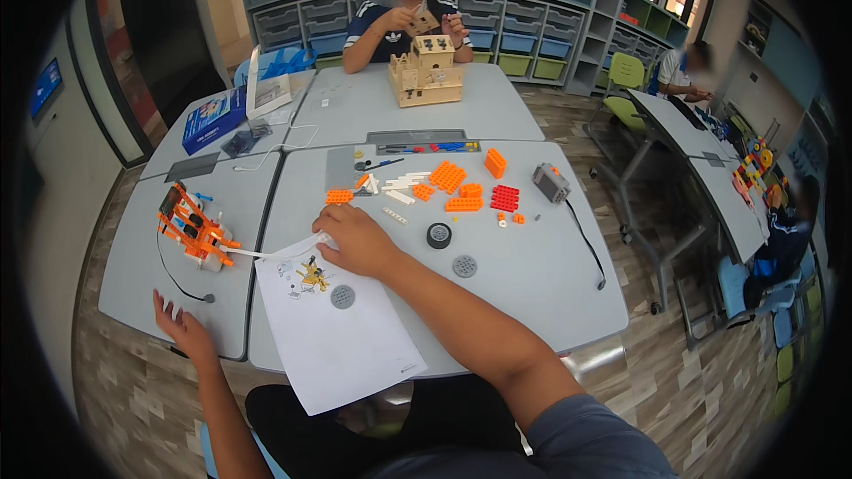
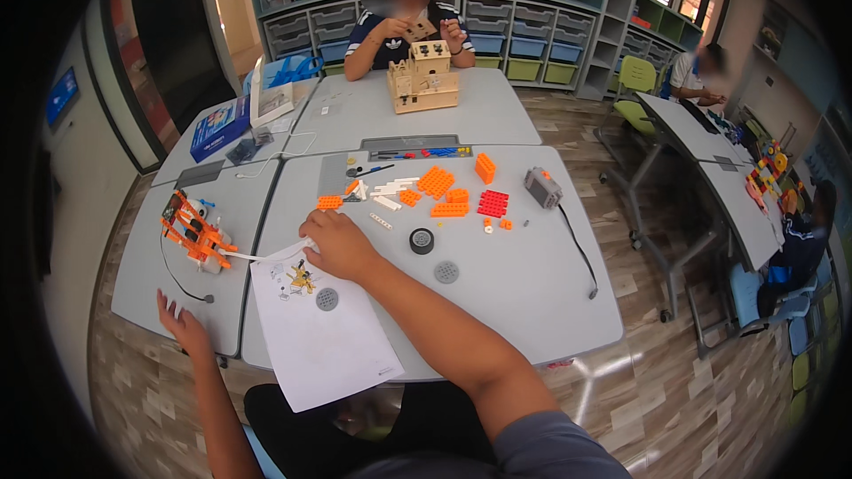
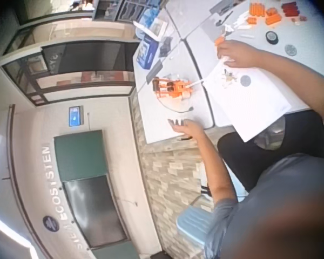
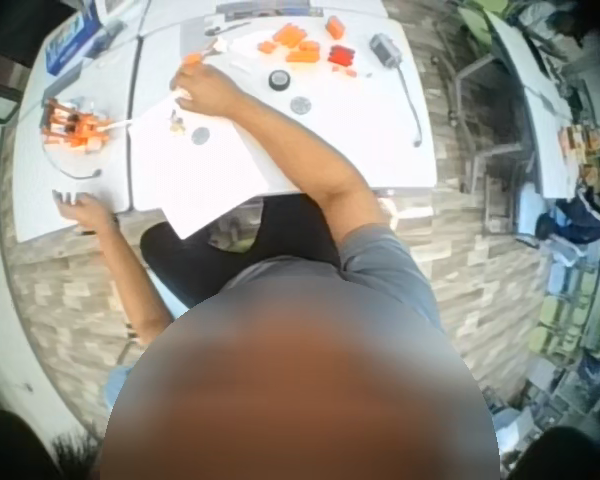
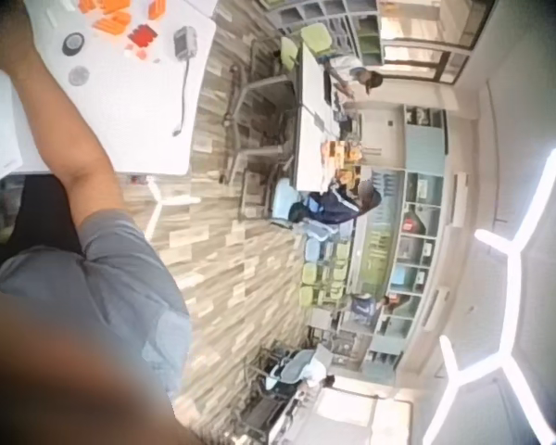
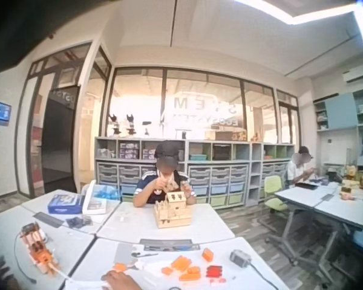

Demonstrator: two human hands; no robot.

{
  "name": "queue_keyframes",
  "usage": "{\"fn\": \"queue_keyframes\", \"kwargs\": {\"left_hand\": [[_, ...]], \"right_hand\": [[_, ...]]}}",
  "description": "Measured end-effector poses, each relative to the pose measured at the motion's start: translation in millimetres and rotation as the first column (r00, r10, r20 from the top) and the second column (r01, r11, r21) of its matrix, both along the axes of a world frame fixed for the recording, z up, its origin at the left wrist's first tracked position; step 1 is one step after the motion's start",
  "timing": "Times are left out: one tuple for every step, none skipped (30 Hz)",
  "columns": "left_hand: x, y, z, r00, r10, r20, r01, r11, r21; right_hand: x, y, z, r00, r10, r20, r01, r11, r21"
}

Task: The person assembles an orange and white robotic structure using plastic components and a printed instruction sheet. They connect a white cable to the structure, then attach a small white controller with colored buttons, and finally test the assembled device by pressing buttons on the controller.

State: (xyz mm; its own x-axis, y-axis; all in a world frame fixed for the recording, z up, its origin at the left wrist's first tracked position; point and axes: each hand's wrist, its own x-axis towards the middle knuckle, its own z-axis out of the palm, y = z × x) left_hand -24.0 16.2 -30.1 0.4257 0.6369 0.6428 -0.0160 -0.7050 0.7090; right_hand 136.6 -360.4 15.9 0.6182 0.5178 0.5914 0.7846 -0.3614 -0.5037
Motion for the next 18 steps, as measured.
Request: {"fn": "queue_keyframes", "kwargs": {"left_hand": [[-9.1,-22.2,6.3,0.987,0.158,-0.004,-0.158,0.986,0.056],[-15.1,-36.8,8.0,0.999,0.030,0.013,-0.029,0.997,-0.073],[-17.9,-50.8,8.9,0.994,-0.103,0.043,0.110,0.974,-0.197],[-20.7,-72.9,15.6,0.970,-0.229,0.082,0.243,0.917,-0.317],[-19.1,-100.2,21.7,0.874,-0.471,0.118,0.460,0.725,-0.513],[-18.3,-135.7,39.0,0.730,-0.653,0.201,0.591,0.455,-0.666],[-10.6,-177.8,62.0,0.739,-0.635,0.225,0.500,0.293,-0.815],[-4.1,-205.5,78.1,0.751,-0.617,0.238,0.384,0.114,-0.916],[-0.3,-206.2,70.7,0.702,-0.607,0.372,0.461,-0.012,-0.888],[8.3,-201.2,53.3,0.645,-0.574,0.504,0.535,-0.133,-0.835],[17.9,-198.4,38.5,0.574,-0.527,0.627,0.595,-0.258,-0.761],[23.4,-196.4,27.6,0.555,-0.562,0.613,0.600,-0.240,-0.763],[25.3,-195.4,20.3,0.541,-0.593,0.597,0.604,-0.221,-0.766],[26.8,-193.5,13.2,0.526,-0.622,0.579,0.608,-0.200,-0.768],[24.6,-199.1,14.4,0.573,-0.598,0.560,0.577,-0.191,-0.794],[21.2,-209.3,20.3,0.613,-0.579,0.538,0.543,-0.185,-0.819],[18.5,-216.3,25.1,0.649,-0.558,0.517,0.510,-0.185,-0.840],[15.3,-215.6,25.7,0.650,-0.560,0.514,0.511,-0.178,-0.841]], "right_hand": [[-4.3,-0.5,2.8,1.000,-0.012,0.007,0.012,1.000,0.013],[-10.0,1.4,7.3,1.000,-0.020,0.015,0.020,0.999,0.026],[-17.3,3.4,12.1,0.999,-0.031,0.045,0.029,0.999,0.044],[-25.3,6.0,15.2,0.999,-0.041,0.021,0.040,0.998,0.054],[-33.0,7.7,18.6,0.999,-0.052,-0.002,0.052,0.997,0.065],[-41.6,13.1,20.8,0.998,-0.049,-0.026,0.051,0.996,0.079],[-51.7,16.1,23.0,0.997,-0.046,-0.055,0.051,0.996,0.077],[-62.4,18.0,24.6,0.995,-0.046,-0.085,0.053,0.995,0.080],[-72.1,19.9,24.6,0.993,-0.041,-0.112,0.051,0.995,0.088],[-80.5,24.6,22.2,0.997,-0.027,-0.073,0.032,0.997,0.065],[-87.6,26.3,18.1,0.999,-0.023,-0.036,0.024,0.999,0.036],[-93.2,24.6,14.0,1.000,-0.019,-0.004,0.019,1.000,0.004],[-99.9,20.3,16.7,0.999,-0.030,0.027,0.032,0.995,-0.090],[-103.6,8.9,18.0,0.999,-0.017,0.048,0.021,0.997,-0.077],[-109.4,-13.7,24.4,0.998,-0.002,0.065,0.006,0.998,-0.067],[-115.4,-41.9,31.9,0.997,0.006,0.083,-0.001,0.999,-0.054],[-122.1,-77.8,42.4,0.997,-0.046,0.058,0.050,0.996,-0.067],[-127.3,-118.8,53.9,0.996,-0.083,0.036,0.086,0.993,-0.083]]}}
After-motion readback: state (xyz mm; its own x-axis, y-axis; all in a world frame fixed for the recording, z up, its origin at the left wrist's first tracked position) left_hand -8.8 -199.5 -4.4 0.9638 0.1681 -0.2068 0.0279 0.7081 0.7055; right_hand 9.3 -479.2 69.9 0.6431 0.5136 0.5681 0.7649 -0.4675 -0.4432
